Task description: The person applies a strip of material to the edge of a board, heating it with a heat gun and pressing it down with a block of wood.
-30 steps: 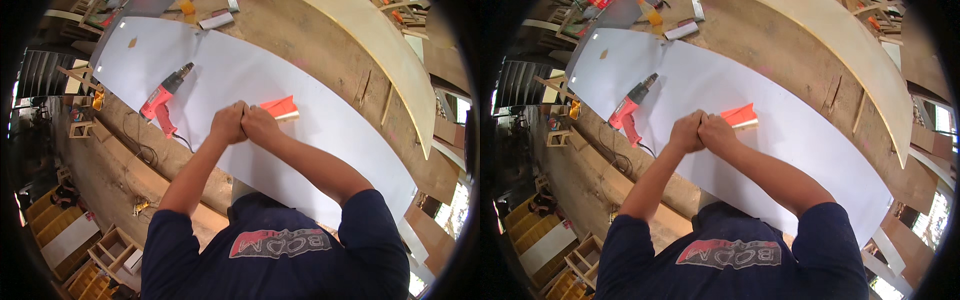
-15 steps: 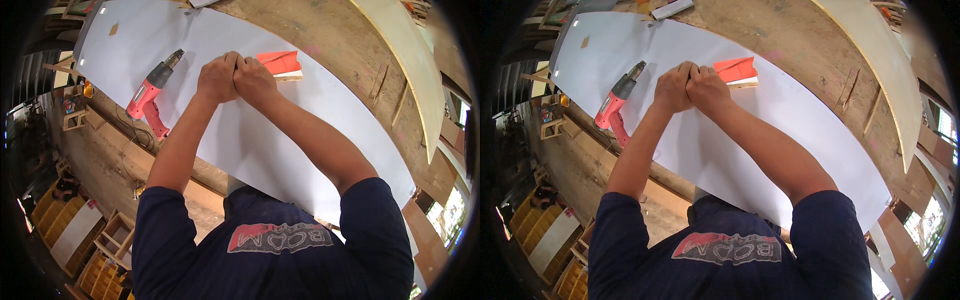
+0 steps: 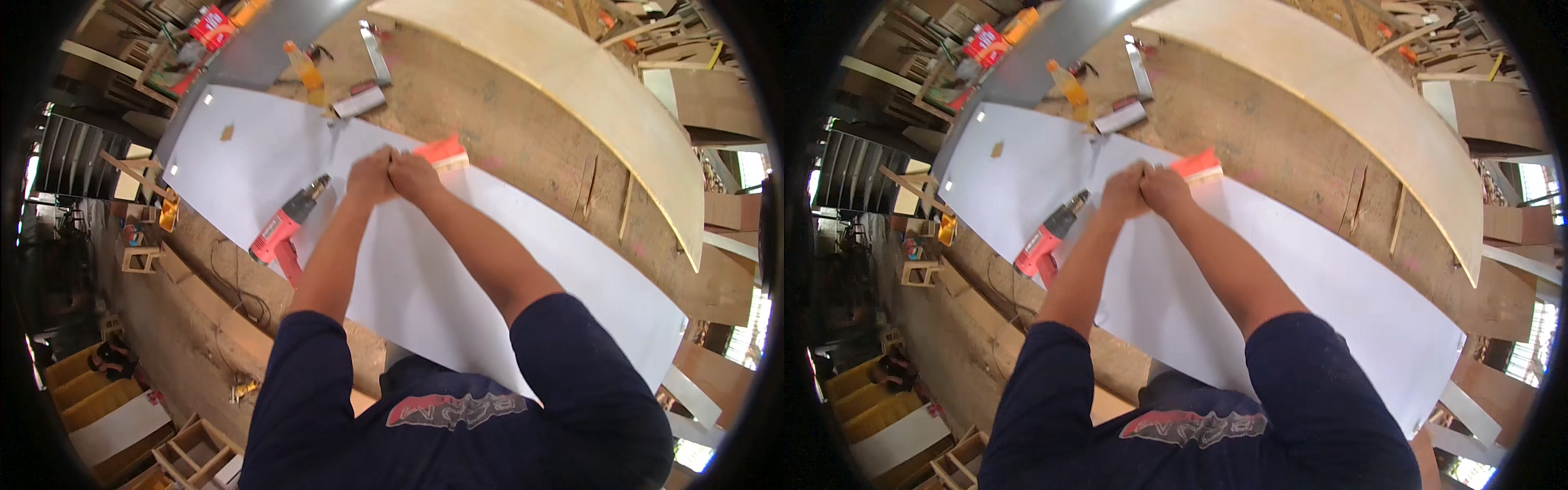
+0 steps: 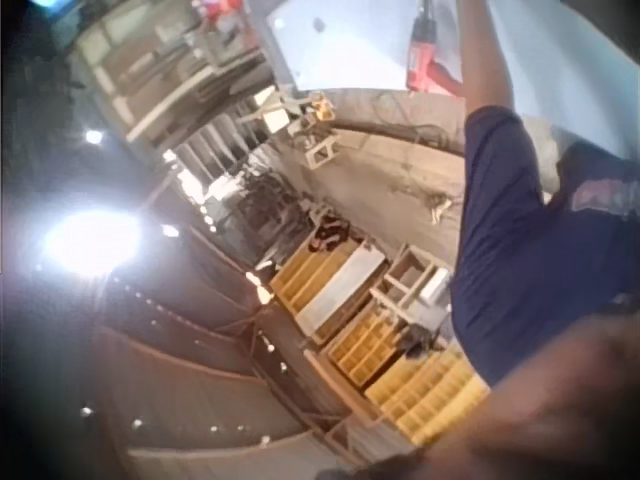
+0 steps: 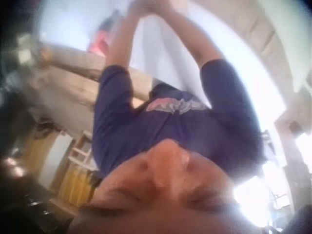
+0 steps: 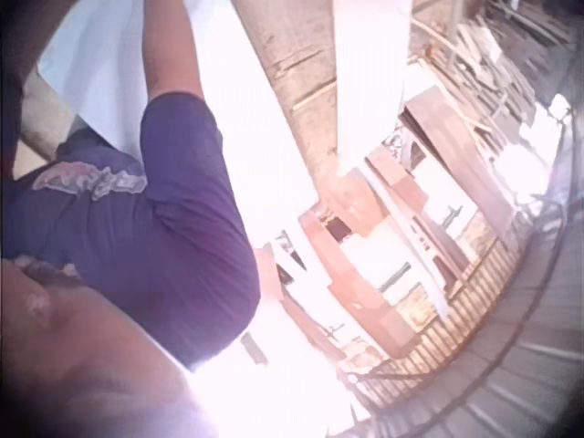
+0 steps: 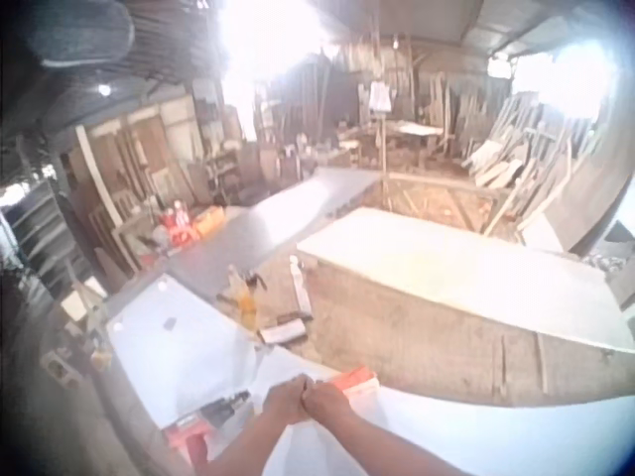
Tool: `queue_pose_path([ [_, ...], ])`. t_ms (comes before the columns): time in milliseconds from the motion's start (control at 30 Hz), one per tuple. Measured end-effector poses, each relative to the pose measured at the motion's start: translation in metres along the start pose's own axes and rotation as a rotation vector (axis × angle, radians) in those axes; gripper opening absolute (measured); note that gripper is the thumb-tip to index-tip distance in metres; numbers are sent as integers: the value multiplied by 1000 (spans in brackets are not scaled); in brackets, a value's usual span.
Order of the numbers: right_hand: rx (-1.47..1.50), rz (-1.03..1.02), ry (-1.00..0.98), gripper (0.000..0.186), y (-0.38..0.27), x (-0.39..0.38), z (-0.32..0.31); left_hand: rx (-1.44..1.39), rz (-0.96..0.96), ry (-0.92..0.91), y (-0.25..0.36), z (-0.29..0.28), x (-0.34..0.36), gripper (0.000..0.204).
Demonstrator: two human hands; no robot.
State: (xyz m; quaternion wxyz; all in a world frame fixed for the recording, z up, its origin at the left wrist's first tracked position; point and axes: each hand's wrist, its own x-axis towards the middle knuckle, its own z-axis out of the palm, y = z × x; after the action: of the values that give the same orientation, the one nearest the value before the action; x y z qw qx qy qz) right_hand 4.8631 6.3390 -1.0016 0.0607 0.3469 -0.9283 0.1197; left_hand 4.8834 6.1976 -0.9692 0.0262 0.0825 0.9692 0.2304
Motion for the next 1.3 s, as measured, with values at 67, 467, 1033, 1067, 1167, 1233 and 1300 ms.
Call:
queue_pose_path([
  [67,8,-30,-7,15,-12,-27,-9,29,-55,-82,10,4,-24,47],
  [467,240,165,-195,21,-106,-308,-105,-409,73,-494,129,25,-241,80],
  [1033,82,671,-114,57,-44,-385,-139,27,135,-120,76,106,-105,97],
  [1067,85,690,-125,57,-45,-386,-137,22,142,-141,86,111,-116,97],
  [1167,65,708,-94,59,-44,-389,-132,-4,378,-216,106,116,-143,98],
  [1233,66,758,-66,61,-44,-394,-130,-8,345,-182,107,117,-131,97],
  [1300,34,892,-82,62,-37,-408,-132,-12,308,-146,109,122,-107,97],
])
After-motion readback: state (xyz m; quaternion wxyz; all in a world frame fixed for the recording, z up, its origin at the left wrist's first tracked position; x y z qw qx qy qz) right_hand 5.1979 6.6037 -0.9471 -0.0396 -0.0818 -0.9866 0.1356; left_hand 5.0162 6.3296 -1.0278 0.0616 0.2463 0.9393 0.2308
